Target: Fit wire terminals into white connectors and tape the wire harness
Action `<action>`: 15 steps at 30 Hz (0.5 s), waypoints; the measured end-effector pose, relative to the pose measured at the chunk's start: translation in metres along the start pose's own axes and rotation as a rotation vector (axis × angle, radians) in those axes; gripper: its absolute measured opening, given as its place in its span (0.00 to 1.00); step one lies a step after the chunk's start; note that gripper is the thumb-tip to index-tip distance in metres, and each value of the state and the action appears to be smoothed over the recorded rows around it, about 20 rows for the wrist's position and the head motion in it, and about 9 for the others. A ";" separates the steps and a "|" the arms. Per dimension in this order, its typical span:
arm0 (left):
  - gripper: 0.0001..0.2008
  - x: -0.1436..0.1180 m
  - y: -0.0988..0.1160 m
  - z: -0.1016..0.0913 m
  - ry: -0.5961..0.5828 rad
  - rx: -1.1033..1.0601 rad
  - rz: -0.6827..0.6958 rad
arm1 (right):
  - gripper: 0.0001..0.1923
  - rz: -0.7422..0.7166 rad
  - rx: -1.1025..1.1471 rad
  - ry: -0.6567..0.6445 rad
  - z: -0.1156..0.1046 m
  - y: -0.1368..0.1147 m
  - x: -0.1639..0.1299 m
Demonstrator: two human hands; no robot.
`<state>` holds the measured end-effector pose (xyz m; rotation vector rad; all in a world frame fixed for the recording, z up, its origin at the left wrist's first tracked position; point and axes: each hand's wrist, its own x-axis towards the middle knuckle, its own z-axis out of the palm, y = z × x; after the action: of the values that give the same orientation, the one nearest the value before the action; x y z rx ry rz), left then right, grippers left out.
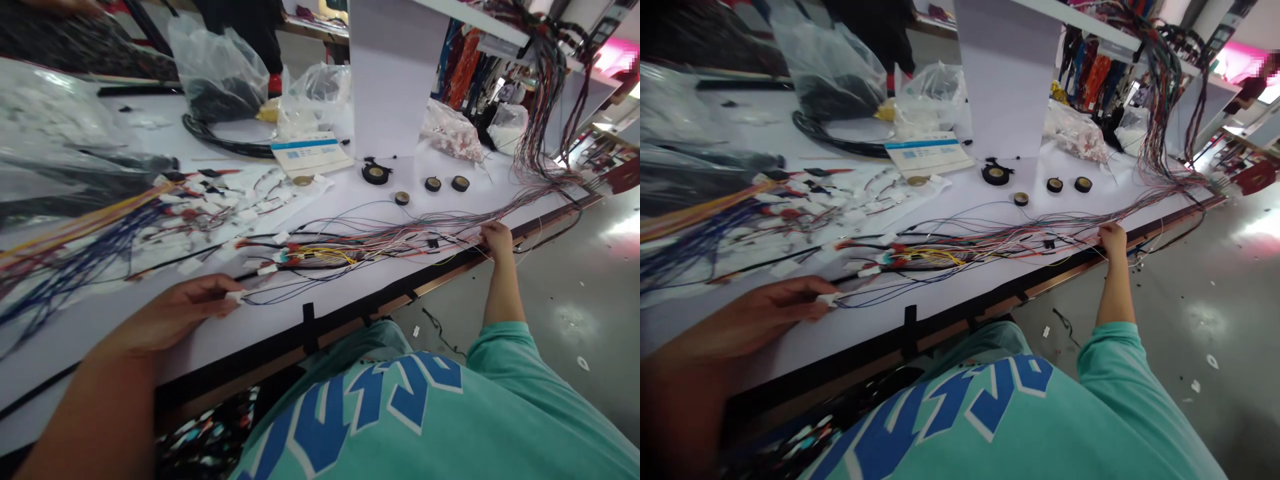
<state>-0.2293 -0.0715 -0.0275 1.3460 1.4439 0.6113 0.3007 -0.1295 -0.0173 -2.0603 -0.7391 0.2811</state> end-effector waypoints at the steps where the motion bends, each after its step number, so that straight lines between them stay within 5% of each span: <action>1: 0.12 0.000 0.000 0.000 -0.013 -0.023 -0.030 | 0.04 -0.042 -0.157 0.058 -0.001 -0.002 -0.004; 5: 0.11 -0.002 0.003 0.000 -0.043 -0.125 -0.135 | 0.14 -0.302 -0.699 0.154 0.003 -0.019 -0.017; 11: 0.12 -0.002 0.001 0.000 -0.050 -0.100 -0.123 | 0.11 -0.538 -0.642 -0.309 0.049 -0.052 -0.028; 15: 0.16 0.000 -0.004 -0.001 -0.071 -0.130 -0.099 | 0.08 -0.464 -0.425 -0.423 0.072 -0.063 -0.032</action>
<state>-0.2313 -0.0719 -0.0307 1.1771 1.3808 0.5771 0.2176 -0.0731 -0.0091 -2.1591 -1.6225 0.3162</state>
